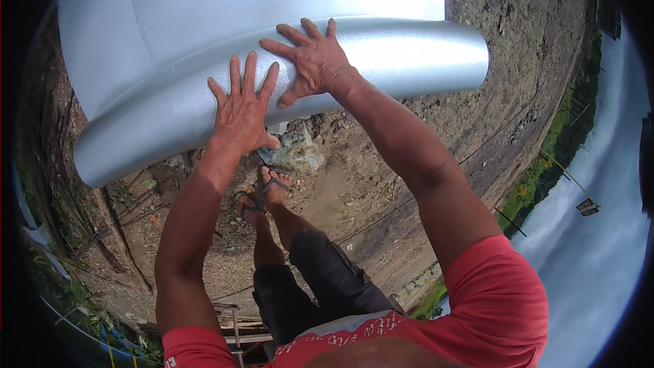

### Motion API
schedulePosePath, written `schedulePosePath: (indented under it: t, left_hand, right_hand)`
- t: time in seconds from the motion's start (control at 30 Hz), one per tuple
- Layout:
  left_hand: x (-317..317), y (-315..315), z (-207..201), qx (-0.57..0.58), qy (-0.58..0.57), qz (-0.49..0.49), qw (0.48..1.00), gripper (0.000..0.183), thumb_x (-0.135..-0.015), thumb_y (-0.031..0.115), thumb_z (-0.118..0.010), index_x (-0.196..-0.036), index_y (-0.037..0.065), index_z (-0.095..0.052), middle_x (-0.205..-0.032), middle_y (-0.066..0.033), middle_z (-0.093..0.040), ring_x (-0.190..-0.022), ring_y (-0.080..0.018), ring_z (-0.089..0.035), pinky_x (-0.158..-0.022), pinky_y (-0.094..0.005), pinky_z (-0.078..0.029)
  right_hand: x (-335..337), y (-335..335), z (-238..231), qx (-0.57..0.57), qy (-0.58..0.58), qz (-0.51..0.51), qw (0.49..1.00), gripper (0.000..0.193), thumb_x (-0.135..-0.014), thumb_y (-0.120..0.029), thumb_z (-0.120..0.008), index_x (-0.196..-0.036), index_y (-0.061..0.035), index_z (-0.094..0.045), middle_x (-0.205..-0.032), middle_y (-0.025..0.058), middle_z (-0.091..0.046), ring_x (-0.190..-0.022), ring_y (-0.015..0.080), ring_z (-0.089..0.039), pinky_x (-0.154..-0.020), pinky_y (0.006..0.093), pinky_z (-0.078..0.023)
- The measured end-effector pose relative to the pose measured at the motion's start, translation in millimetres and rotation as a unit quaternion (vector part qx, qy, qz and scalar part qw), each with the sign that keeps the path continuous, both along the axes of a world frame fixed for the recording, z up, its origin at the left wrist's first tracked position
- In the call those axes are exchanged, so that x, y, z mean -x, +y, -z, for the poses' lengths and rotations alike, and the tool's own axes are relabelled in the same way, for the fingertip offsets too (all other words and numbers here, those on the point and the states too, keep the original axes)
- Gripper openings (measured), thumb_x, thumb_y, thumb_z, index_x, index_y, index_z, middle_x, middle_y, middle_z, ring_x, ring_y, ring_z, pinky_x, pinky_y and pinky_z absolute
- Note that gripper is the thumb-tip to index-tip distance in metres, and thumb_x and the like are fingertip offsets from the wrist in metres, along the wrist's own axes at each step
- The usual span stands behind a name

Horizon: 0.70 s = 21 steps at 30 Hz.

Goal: The person rolls and bends a large sheet of silver metal flashing by hand to create a curved profile, secures the shape with wire, and then moves several large wooden boards around a construction site.

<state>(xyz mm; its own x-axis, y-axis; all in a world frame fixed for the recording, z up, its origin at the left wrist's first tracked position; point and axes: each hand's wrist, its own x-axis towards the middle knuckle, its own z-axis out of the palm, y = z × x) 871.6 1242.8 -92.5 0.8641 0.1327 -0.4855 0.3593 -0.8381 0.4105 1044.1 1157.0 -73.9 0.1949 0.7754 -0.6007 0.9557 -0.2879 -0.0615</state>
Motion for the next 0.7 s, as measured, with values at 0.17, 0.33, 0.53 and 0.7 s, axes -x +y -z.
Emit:
schedulePosePath:
  t: [0.17, 0.33, 0.53, 0.7]
  left_hand:
    - [-55, -5, -6, -0.089, 0.014, -0.082, 0.993, 0.134, -0.045, 0.04, -0.091, -0.15, 0.014, -0.012, -0.154, -0.0169, -0.012, -0.141, -0.0427, -0.009, -0.095, -0.0797, -0.021]
    - [-63, 52, -22, -0.066, 0.103, -0.047, 0.991, 0.132, -0.047, 0.041, -0.09, -0.15, 0.016, -0.012, -0.154, -0.0155, -0.011, -0.142, -0.0409, -0.01, -0.1, -0.0765, -0.021]
    - [-114, 86, -33, -0.015, 0.085, -0.029, 0.996, 0.136, -0.044, 0.047, -0.089, -0.151, 0.015, -0.012, -0.155, -0.0153, -0.01, -0.143, -0.0395, -0.008, -0.102, -0.0761, -0.02]
    - [-105, 22, -43, -0.099, 0.053, -0.005, 0.994, 0.135, -0.047, 0.05, -0.089, -0.151, 0.015, -0.011, -0.155, -0.0157, -0.008, -0.142, -0.0417, -0.009, -0.098, -0.0755, -0.024]
  right_hand:
    - [-64, 35, 2, 0.028, 0.026, 0.026, 0.999, 0.121, -0.042, -0.078, -0.074, -0.145, -0.0275, -0.034, -0.151, -0.0004, -0.03, -0.141, 0.0316, -0.024, -0.106, 0.0747, -0.012]
    - [-2, -36, -22, -0.162, 0.007, 0.103, 0.981, 0.099, -0.063, -0.066, -0.072, -0.146, -0.0368, -0.027, -0.154, 0.0036, -0.021, -0.142, 0.0351, -0.016, -0.103, 0.0777, -0.01]
    - [-55, -23, -37, -0.045, -0.014, 0.038, 0.998, 0.114, -0.053, -0.057, -0.083, -0.146, -0.0451, -0.019, -0.156, 0.0021, -0.01, -0.142, 0.0409, -0.007, -0.105, 0.0757, -0.012]
    - [-75, -7, -30, -0.117, 0.014, 0.017, 0.993, 0.112, -0.048, -0.059, -0.084, -0.145, -0.0368, -0.03, -0.155, 0.0055, -0.018, -0.142, 0.041, -0.012, -0.106, 0.0727, -0.012]
